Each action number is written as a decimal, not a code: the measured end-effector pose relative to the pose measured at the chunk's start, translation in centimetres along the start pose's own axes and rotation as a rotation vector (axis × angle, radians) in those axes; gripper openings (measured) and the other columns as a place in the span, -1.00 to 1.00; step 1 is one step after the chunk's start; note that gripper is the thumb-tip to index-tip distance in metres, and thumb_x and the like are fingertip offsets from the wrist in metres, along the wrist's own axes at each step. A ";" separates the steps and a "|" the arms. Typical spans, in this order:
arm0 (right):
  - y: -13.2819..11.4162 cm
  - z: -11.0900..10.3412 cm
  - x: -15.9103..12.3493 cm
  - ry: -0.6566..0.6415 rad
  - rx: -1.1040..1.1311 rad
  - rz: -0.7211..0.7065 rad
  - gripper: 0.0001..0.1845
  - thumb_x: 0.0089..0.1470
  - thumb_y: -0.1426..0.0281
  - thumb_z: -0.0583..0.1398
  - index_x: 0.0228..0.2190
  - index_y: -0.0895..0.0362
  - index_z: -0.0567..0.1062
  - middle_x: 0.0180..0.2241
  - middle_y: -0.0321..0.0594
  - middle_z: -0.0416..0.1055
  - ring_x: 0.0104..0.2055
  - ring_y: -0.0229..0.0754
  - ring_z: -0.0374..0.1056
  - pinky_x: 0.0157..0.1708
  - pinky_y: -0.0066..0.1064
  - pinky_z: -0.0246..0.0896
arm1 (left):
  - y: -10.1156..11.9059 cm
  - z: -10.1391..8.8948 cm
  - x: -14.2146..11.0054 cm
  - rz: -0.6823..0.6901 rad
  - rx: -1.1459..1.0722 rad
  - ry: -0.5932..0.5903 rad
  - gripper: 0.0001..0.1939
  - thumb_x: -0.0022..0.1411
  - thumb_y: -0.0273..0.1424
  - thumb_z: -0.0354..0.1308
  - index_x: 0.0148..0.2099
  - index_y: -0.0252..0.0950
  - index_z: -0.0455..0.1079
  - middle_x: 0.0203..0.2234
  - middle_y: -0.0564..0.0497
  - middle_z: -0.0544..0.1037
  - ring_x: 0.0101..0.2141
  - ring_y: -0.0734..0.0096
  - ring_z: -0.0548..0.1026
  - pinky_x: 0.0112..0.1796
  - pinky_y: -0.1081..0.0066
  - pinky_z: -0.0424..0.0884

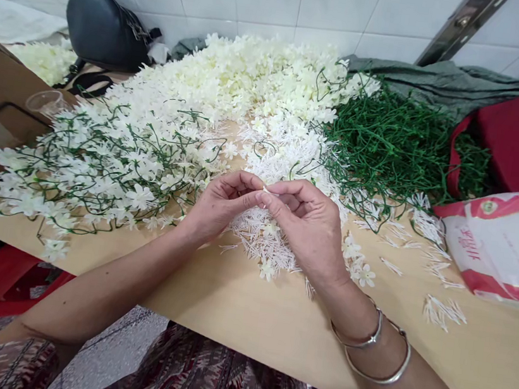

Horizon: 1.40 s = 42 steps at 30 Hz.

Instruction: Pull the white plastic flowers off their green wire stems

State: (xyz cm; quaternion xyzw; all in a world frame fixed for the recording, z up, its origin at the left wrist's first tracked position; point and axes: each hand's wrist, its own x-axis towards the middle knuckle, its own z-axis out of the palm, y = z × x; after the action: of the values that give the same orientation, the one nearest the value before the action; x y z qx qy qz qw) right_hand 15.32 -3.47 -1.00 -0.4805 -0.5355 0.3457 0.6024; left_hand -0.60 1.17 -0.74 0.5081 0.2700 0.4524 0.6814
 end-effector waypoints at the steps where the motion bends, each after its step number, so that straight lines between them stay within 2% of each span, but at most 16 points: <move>1: 0.0 0.0 0.0 0.014 -0.006 -0.002 -0.86 0.11 0.21 0.40 -0.32 -0.02 0.61 -0.48 -0.34 0.51 -0.48 -0.25 0.39 -0.51 -0.39 0.35 | 0.0 0.1 0.0 0.006 0.000 0.003 -0.73 0.10 -0.22 0.53 -0.27 -0.24 0.57 -0.39 0.09 0.61 -0.34 0.50 0.53 -0.18 0.41 0.51; 5: -0.2 0.2 0.0 0.031 0.020 0.027 -0.89 0.14 0.24 0.38 -0.33 -0.01 0.59 -0.48 -0.34 0.51 -0.48 -0.26 0.40 -0.51 -0.40 0.35 | 0.1 0.4 0.0 0.020 -0.027 0.011 -0.76 0.12 -0.25 0.52 -0.27 -0.24 0.57 -0.43 0.11 0.62 -0.36 0.52 0.55 -0.14 0.39 0.53; 9: -0.1 0.3 0.1 0.028 0.103 0.058 -0.88 0.13 0.26 0.38 -0.31 -0.01 0.56 -0.40 -0.32 0.57 -0.37 -0.21 0.51 -0.34 -0.31 0.50 | 0.1 0.7 -0.1 0.031 -0.008 0.039 -0.77 0.13 -0.25 0.51 -0.28 -0.24 0.59 -0.44 0.10 0.63 -0.36 0.51 0.56 -0.13 0.39 0.53; 14: 0.8 0.4 0.4 -0.034 0.207 0.095 -0.80 0.10 0.21 0.39 -0.30 -0.02 0.52 -0.37 -0.32 0.57 -0.31 -0.16 0.55 -0.20 -0.21 0.54 | -0.1 0.8 -0.4 0.110 0.090 0.075 -0.78 0.17 -0.20 0.47 -0.28 -0.22 0.60 -0.44 0.07 0.60 -0.37 0.49 0.56 -0.14 0.35 0.54; 16: 1.0 0.6 0.3 -0.059 0.271 0.140 -0.77 0.08 0.19 0.41 -0.32 0.00 0.52 -0.38 -0.32 0.56 -0.32 -0.17 0.54 -0.18 -0.21 0.53 | -0.2 0.8 -0.6 0.198 0.186 0.098 -0.83 0.23 -0.21 0.42 -0.26 -0.20 0.62 -0.33 0.03 0.60 -0.33 0.47 0.57 -0.18 0.35 0.55; 19: 0.5 0.9 0.2 -0.063 0.344 0.184 -0.76 0.07 0.19 0.41 -0.37 0.02 0.51 -0.44 -0.36 0.53 -0.39 -0.22 0.51 -0.20 -0.24 0.51 | -0.2 0.7 -0.8 0.369 0.439 0.138 -0.87 0.32 -0.25 0.34 -0.20 -0.17 0.64 -0.11 -0.05 0.55 -0.14 0.38 0.56 -0.12 0.35 0.55; 21: 0.1 0.6 0.5 -0.012 0.352 0.150 -0.77 0.08 0.22 0.41 -0.38 0.02 0.50 -0.46 -0.38 0.52 -0.43 -0.24 0.48 -0.21 -0.25 0.48 | 0.0 0.7 -0.9 0.457 0.595 0.155 -0.86 0.36 -0.27 0.29 -0.09 -0.15 0.63 0.01 -0.08 0.50 -0.07 0.37 0.53 -0.06 0.34 0.54; 24: 0.1 -1.4 1.9 0.122 0.292 0.031 -0.82 0.07 0.30 0.42 -0.37 0.00 0.51 -0.38 -0.33 0.56 -0.41 -0.23 0.46 -0.26 -0.27 0.44 | 0.4 0.7 -0.7 0.526 0.694 0.156 -0.79 0.42 -0.32 0.21 0.06 -0.14 0.55 0.11 -0.09 0.44 -0.11 0.43 0.52 -0.07 0.36 0.56; 28: 1.8 -5.0 4.2 0.216 0.131 -0.109 -0.83 0.13 0.29 0.39 -0.39 -0.08 0.49 -0.38 -0.30 0.51 -0.43 -0.17 0.40 -0.37 -0.21 0.37 | 0.7 0.7 0.2 0.502 0.829 0.133 -0.79 0.43 -0.41 0.15 0.07 -0.21 0.49 0.07 -0.11 0.45 -0.09 0.42 0.52 -0.12 0.40 0.58; 30: 2.6 -5.8 4.7 0.222 0.096 -0.121 -0.83 0.11 0.29 0.40 -0.41 -0.08 0.49 -0.41 -0.28 0.49 -0.45 -0.17 0.37 -0.40 -0.21 0.34 | 0.7 0.8 1.1 0.480 0.986 0.101 -0.80 0.42 -0.42 0.16 0.06 -0.24 0.47 0.04 -0.12 0.48 -0.07 0.38 0.53 -0.12 0.38 0.57; 34: 2.8 -5.3 4.7 0.255 0.082 -0.098 -0.85 0.07 0.32 0.40 -0.40 -0.05 0.52 -0.46 -0.29 0.46 -0.48 -0.19 0.34 -0.44 -0.24 0.29 | 0.4 1.6 3.4 0.462 1.350 0.063 -0.83 0.40 -0.37 0.20 -0.01 -0.32 0.48 -0.06 -0.17 0.53 -0.01 0.18 0.50 0.03 0.19 0.47; 36: 2.5 -4.9 4.5 0.265 0.054 -0.116 -0.87 0.08 0.35 0.38 -0.40 -0.03 0.52 -0.49 -0.32 0.44 -0.50 -0.21 0.33 -0.45 -0.26 0.28 | 0.2 2.3 4.8 0.419 1.456 0.072 -0.82 0.41 -0.34 0.20 -0.05 -0.35 0.49 -0.09 -0.20 0.54 -0.02 0.12 0.49 0.04 0.16 0.43; 39: 2.3 -4.8 4.5 0.255 0.017 -0.150 -0.89 0.10 0.40 0.35 -0.38 -0.02 0.51 -0.50 -0.34 0.42 -0.51 -0.24 0.32 -0.47 -0.30 0.26 | -0.2 3.2 6.5 0.302 1.505 0.097 -0.84 0.39 -0.34 0.21 -0.11 -0.33 0.52 -0.11 -0.20 0.56 -0.03 0.07 0.49 0.02 0.13 0.41; 42: 2.3 -5.1 4.6 0.233 -0.032 -0.165 -0.90 0.14 0.44 0.31 -0.36 -0.01 0.51 -0.48 -0.33 0.42 -0.51 -0.25 0.33 -0.48 -0.31 0.25 | -0.4 3.3 7.3 0.207 1.447 0.100 -0.92 0.35 -0.42 0.23 -0.19 -0.30 0.54 -0.16 -0.15 0.58 -0.06 0.10 0.50 0.01 0.13 0.40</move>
State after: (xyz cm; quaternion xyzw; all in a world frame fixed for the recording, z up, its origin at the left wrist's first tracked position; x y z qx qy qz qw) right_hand 21.37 0.41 -1.53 -0.4811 -0.5051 0.2283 0.6792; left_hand 5.58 6.19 0.67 0.8325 0.4827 0.2457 0.1160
